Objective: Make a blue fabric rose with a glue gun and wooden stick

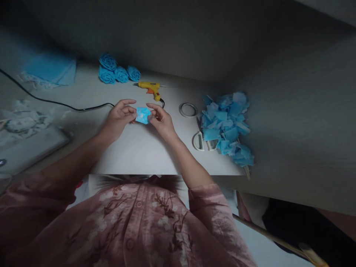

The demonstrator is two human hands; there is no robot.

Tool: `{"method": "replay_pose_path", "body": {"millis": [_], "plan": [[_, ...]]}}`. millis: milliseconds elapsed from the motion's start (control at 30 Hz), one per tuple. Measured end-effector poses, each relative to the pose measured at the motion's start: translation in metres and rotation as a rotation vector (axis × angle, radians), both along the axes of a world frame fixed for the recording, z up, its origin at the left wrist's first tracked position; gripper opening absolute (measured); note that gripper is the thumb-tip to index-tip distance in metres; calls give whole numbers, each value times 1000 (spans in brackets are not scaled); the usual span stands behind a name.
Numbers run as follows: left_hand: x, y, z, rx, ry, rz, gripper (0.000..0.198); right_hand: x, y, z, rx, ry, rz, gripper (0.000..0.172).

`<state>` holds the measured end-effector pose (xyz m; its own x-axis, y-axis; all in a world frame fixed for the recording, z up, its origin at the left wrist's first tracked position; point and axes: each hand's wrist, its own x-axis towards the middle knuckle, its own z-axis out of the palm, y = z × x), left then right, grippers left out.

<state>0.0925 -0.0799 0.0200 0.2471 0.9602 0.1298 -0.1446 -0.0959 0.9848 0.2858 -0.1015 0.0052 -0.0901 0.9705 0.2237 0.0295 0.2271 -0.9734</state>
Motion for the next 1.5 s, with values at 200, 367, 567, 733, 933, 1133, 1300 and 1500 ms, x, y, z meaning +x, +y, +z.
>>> {"method": "replay_pose_path", "body": {"millis": [200, 367, 567, 733, 933, 1133, 1300, 1500], "plan": [[-1, 1, 1, 2, -12, -3, 45, -1, -2, 4, -20, -5, -7, 62], [-1, 1, 1, 18, -11, -4, 46, -2, -3, 7, -58, 15, -14, 66], [1, -1, 1, -12, -9, -14, 47, -3, -3, 3, -47, 21, 28, 68], [0, -3, 2, -120, 21, -42, 31, -3, -4, 4, -50, 2, 18, 68], [-1, -3, 1, -128, 99, -92, 19, -3, -4, 4, -39, -20, 27, 66], [-1, -4, 4, -77, 93, -54, 19, -3, -5, 5, -20, 21, 47, 56], [0, -5, 3, -44, 104, -44, 21, -3, -5, 4, -42, -21, 46, 62], [1, -7, 5, -6, 142, -84, 21, -4, -2, 1, -27, -60, 40, 62]]}}
